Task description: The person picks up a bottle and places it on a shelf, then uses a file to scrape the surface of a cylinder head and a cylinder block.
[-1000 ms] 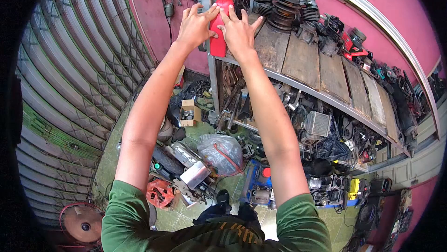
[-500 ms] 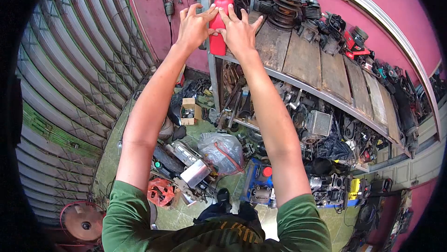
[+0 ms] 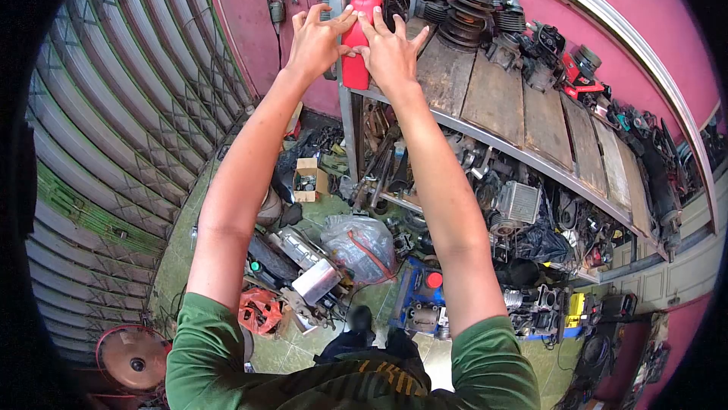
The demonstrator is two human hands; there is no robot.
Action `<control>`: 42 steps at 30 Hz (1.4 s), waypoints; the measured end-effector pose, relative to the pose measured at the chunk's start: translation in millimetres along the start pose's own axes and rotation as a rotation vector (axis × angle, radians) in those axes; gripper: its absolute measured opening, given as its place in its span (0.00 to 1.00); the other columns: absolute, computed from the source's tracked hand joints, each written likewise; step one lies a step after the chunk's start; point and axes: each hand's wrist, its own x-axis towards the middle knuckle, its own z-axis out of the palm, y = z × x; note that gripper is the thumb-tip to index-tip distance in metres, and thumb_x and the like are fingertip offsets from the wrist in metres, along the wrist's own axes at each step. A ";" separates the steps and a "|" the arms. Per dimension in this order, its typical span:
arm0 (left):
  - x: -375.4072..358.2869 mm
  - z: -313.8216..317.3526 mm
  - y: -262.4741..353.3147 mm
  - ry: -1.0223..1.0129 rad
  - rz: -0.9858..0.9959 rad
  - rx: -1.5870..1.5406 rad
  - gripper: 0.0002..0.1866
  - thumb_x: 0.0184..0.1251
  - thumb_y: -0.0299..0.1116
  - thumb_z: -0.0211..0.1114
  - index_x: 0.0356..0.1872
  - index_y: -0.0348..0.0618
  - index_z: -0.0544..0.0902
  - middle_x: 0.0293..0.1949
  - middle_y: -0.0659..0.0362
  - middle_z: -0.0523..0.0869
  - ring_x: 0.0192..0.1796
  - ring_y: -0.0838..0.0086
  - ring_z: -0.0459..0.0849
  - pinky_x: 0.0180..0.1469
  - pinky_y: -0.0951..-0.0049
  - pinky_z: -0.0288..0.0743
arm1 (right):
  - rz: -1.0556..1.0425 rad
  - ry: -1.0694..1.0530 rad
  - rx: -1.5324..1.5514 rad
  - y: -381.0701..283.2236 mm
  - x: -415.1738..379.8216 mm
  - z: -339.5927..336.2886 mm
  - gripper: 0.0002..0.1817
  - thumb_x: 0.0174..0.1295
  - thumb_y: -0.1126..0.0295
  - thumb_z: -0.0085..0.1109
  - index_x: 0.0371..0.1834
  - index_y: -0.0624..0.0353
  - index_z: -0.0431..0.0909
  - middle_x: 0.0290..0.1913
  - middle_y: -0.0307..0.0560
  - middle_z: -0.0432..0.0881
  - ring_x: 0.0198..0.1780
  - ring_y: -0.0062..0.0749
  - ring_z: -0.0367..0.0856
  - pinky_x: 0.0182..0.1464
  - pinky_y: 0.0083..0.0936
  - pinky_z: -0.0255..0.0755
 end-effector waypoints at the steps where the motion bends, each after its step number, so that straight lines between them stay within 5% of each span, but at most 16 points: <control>1: 0.2 0.2 -0.6 -0.001 0.001 0.000 0.39 0.45 0.46 0.82 0.65 0.59 0.84 0.66 0.72 0.85 0.68 0.64 0.74 0.67 0.52 0.62 | 0.000 0.000 0.000 -0.1 0.2 0.1 0.36 0.60 0.54 0.73 0.75 0.34 0.73 0.78 0.39 0.71 0.75 0.51 0.70 0.69 0.85 0.52; 21: -2.5 9.0 -12.0 0.006 0.102 -0.032 0.39 0.50 0.47 0.79 0.69 0.60 0.81 0.71 0.74 0.80 0.67 0.64 0.75 0.67 0.55 0.62 | 0.046 0.003 0.117 -0.7 -7.2 6.1 0.36 0.61 0.60 0.70 0.76 0.38 0.72 0.80 0.41 0.68 0.78 0.49 0.64 0.71 0.86 0.45; 31: -4.7 11.9 -17.4 0.028 0.136 -0.093 0.39 0.52 0.45 0.79 0.70 0.61 0.80 0.74 0.77 0.76 0.64 0.62 0.75 0.66 0.57 0.64 | 0.051 0.031 0.062 -0.8 -9.1 10.4 0.37 0.62 0.58 0.71 0.77 0.35 0.71 0.79 0.39 0.69 0.79 0.45 0.65 0.71 0.83 0.51; 33: -6.4 12.8 -15.4 0.042 0.135 -0.109 0.39 0.52 0.46 0.78 0.71 0.61 0.79 0.74 0.77 0.76 0.64 0.62 0.75 0.65 0.57 0.64 | 0.047 0.006 0.142 -0.6 -11.1 9.3 0.36 0.63 0.59 0.68 0.78 0.36 0.70 0.80 0.42 0.67 0.79 0.49 0.64 0.71 0.85 0.44; 42: -25.1 14.9 3.4 0.071 -0.047 -0.118 0.39 0.55 0.48 0.77 0.73 0.67 0.78 0.65 0.68 0.85 0.60 0.64 0.75 0.63 0.57 0.60 | 0.089 -0.011 0.168 -3.8 -15.2 15.4 0.36 0.67 0.57 0.66 0.79 0.34 0.66 0.77 0.46 0.72 0.77 0.59 0.66 0.71 0.85 0.47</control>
